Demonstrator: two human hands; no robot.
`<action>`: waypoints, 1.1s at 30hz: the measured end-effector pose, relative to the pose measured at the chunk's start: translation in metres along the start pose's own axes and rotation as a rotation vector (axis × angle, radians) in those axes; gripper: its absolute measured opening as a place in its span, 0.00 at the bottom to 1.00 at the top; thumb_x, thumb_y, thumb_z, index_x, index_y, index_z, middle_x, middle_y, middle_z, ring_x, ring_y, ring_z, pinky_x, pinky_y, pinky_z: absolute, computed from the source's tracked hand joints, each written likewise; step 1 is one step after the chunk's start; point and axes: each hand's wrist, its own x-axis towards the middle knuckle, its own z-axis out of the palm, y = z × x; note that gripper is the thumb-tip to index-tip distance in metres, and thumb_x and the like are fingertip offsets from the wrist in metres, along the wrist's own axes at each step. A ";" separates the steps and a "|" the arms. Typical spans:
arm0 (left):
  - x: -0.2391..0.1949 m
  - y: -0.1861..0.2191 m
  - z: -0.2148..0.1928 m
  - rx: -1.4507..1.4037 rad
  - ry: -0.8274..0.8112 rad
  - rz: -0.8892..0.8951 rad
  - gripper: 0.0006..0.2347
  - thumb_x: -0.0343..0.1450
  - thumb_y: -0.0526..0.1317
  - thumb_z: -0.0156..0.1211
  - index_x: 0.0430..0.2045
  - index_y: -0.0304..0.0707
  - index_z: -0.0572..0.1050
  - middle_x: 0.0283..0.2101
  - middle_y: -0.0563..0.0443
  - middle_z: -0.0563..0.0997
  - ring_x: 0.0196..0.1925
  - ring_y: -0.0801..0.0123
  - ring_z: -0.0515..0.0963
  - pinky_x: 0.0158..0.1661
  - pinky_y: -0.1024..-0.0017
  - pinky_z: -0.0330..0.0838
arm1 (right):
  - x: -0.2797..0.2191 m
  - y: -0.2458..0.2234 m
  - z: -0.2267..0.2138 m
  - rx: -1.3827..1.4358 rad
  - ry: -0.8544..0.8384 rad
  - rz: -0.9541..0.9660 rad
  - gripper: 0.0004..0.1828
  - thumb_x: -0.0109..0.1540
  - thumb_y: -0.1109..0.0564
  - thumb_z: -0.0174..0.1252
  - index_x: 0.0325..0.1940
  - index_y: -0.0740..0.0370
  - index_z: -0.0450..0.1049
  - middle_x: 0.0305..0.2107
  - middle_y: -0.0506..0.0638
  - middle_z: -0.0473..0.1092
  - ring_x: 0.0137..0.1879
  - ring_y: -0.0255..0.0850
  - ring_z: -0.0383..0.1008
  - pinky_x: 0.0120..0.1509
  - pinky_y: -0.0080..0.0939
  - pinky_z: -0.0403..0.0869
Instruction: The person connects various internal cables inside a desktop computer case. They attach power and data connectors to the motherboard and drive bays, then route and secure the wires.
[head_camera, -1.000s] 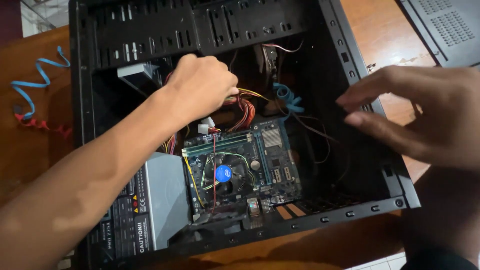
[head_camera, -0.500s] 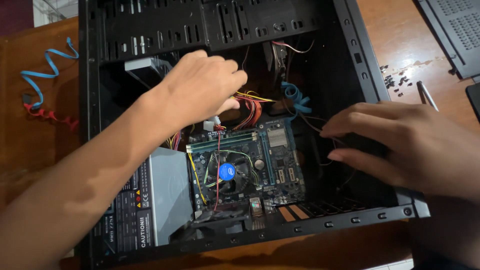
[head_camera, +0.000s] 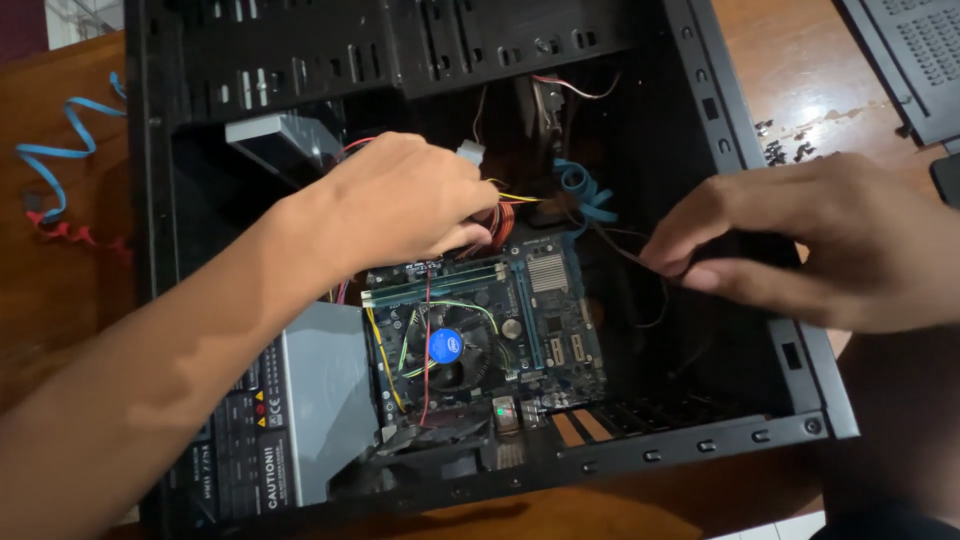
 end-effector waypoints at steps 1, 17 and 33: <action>0.001 0.001 0.001 0.001 -0.001 0.003 0.14 0.76 0.57 0.58 0.34 0.49 0.79 0.33 0.56 0.83 0.33 0.56 0.85 0.29 0.57 0.78 | -0.001 0.003 -0.002 0.001 0.002 0.002 0.15 0.61 0.49 0.57 0.47 0.56 0.79 0.38 0.43 0.84 0.43 0.31 0.90 0.47 0.27 0.88; 0.024 0.037 -0.019 -0.263 -0.111 0.066 0.15 0.76 0.55 0.54 0.49 0.51 0.78 0.39 0.52 0.85 0.42 0.51 0.84 0.31 0.49 0.79 | -0.002 0.010 -0.013 0.242 0.054 -0.039 0.11 0.63 0.55 0.54 0.42 0.61 0.80 0.33 0.48 0.83 0.37 0.33 0.88 0.40 0.28 0.85; 0.159 0.133 0.033 -0.217 -0.229 0.057 0.12 0.75 0.41 0.51 0.47 0.58 0.80 0.50 0.57 0.81 0.53 0.58 0.82 0.42 0.60 0.78 | -0.005 0.015 -0.007 0.287 0.122 -0.044 0.10 0.63 0.57 0.54 0.41 0.64 0.79 0.30 0.51 0.81 0.36 0.37 0.87 0.43 0.30 0.86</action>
